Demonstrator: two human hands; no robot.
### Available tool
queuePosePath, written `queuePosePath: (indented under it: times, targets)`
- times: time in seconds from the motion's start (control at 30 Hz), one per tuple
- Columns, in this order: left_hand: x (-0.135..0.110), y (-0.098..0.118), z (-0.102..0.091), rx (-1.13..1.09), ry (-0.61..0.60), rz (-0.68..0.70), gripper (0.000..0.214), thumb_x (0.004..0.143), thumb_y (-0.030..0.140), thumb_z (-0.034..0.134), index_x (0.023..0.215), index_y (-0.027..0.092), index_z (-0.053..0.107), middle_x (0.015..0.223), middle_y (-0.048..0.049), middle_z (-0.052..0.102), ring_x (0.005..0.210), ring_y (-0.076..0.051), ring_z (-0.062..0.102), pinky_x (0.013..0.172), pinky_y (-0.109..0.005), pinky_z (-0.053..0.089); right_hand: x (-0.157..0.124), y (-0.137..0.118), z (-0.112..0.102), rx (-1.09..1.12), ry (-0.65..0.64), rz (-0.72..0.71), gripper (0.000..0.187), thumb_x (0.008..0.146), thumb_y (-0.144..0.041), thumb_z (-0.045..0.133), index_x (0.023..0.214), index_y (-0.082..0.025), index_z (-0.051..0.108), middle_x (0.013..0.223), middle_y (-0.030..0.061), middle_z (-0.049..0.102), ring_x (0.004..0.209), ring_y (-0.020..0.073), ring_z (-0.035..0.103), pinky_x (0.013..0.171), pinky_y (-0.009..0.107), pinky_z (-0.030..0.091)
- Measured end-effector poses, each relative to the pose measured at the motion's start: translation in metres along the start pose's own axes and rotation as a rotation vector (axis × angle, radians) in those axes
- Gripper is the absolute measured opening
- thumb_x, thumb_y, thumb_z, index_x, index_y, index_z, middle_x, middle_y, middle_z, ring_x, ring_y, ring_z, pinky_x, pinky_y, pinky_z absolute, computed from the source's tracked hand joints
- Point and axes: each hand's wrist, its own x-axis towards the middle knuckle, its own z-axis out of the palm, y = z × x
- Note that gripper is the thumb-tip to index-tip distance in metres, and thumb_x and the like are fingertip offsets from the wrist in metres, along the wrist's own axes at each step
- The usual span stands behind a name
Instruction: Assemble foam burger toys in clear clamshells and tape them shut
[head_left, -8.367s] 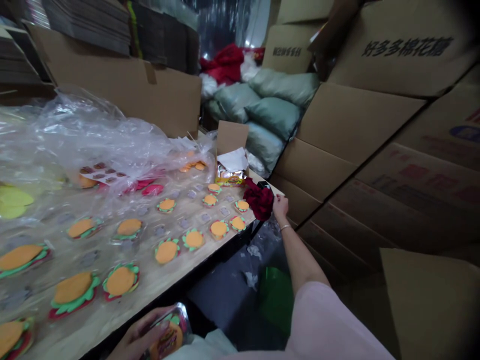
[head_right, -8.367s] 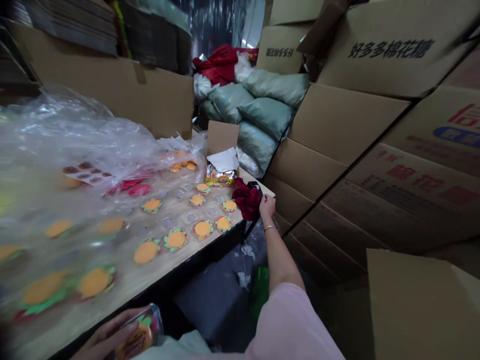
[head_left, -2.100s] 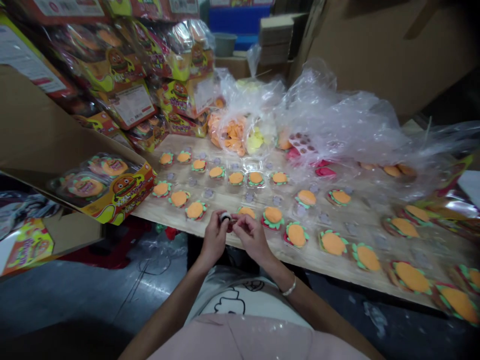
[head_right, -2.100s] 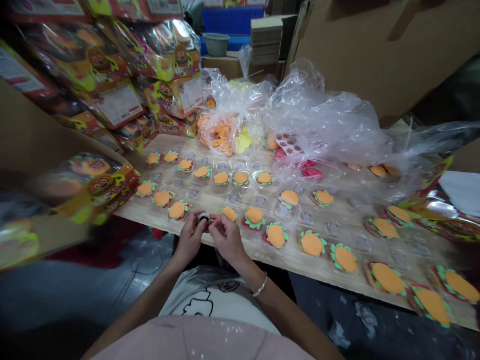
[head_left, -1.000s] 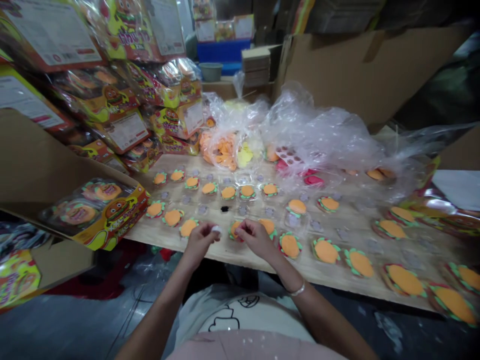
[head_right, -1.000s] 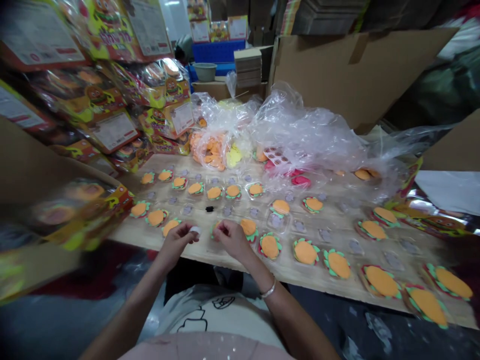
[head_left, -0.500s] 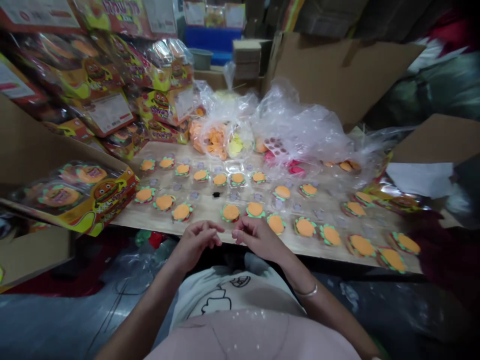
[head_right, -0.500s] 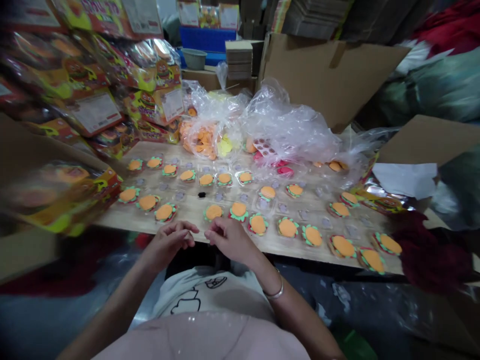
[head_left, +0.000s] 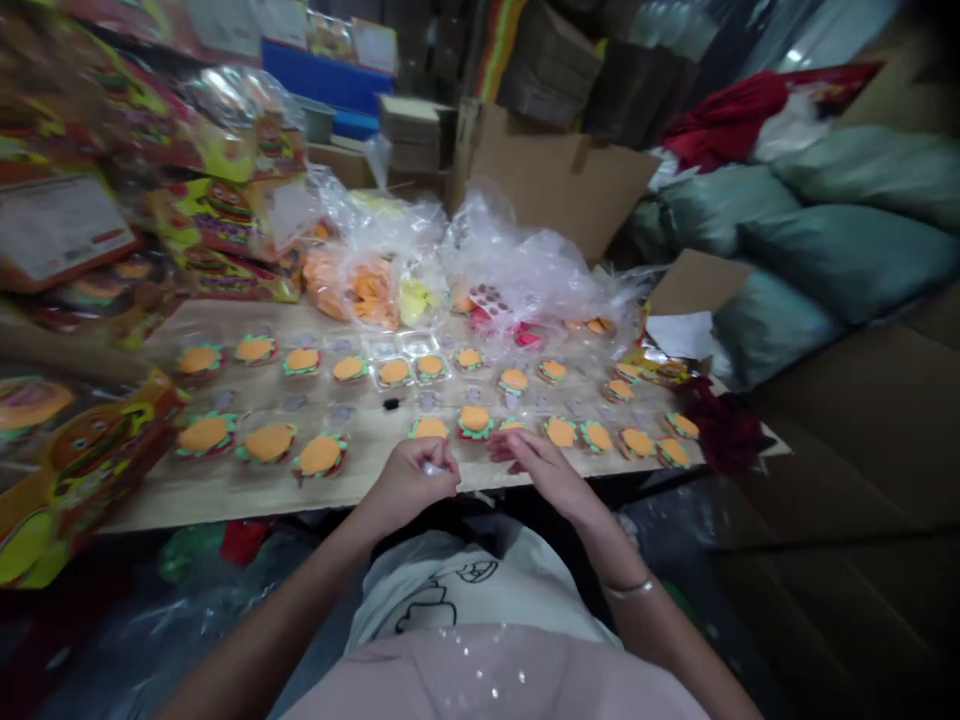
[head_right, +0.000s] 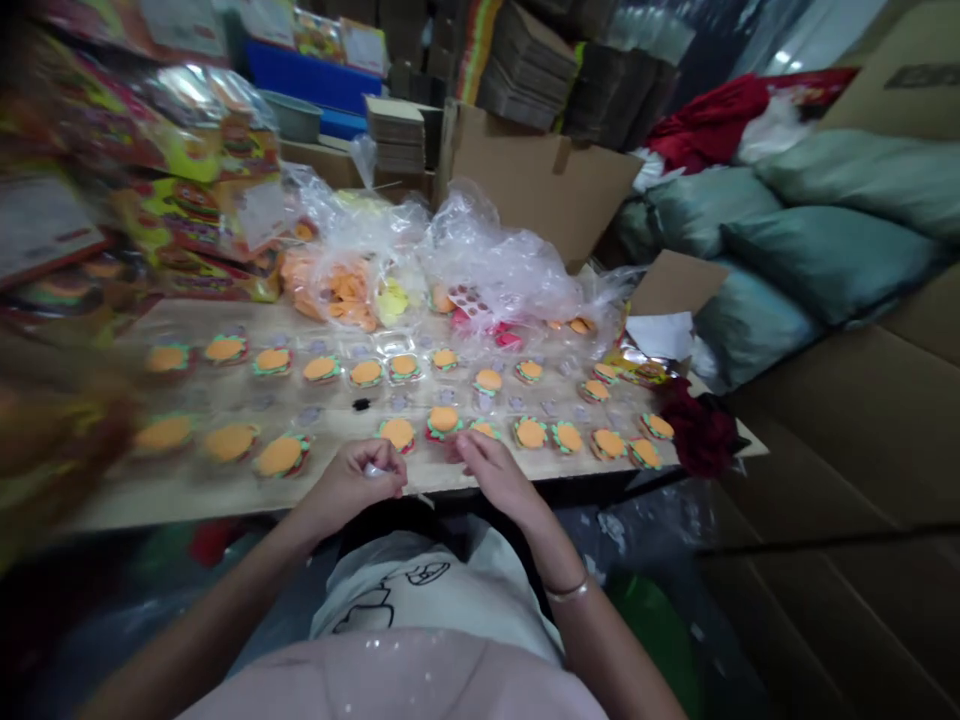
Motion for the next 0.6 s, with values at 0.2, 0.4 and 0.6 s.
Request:
queuePosePath:
  times: [0.2,0.4,0.6]
  targets:
    - [0.026,0.002,0.022,0.196,-0.143,0.064,0.032,0.062,0.021,0.061,0.055,0.019,0.030,0.055,0.0042,0.048,0.053,-0.008,0.039,0.050,-0.019,0.030,-0.011,-0.003,0.012,0.236,-0.112,0.064,0.036,0.077,-0.050,0.063,0.086,-0.015,0.064,0.075,0.0012,0.063,0.066,0.0114,0.057,0.060,0.023,0.042]
    - [0.048,-0.005,0.052,0.334,-0.188,0.124,0.027,0.066,0.027,0.059,0.058,0.020,0.034,0.059,0.0032,0.052,0.057,-0.011,0.044,0.054,-0.021,0.033,-0.028,0.018,-0.014,0.261,0.082,0.093,0.024,0.072,-0.037,0.068,0.071,-0.015,0.060,0.061,-0.0034,0.057,0.050,0.0070,0.049,0.052,0.020,0.038]
    - [0.082,-0.028,0.115,0.638,-0.199,0.215,0.011,0.066,0.025,0.057,0.068,0.020,0.048,0.064,0.0031,0.055,0.062,-0.015,0.050,0.058,-0.024,0.036,-0.055,0.059,-0.058,0.214,0.333,0.106,0.015,0.070,-0.029,0.066,0.069,-0.015,0.061,0.059,-0.0033,0.058,0.049,0.0075,0.050,0.051,0.020,0.039]
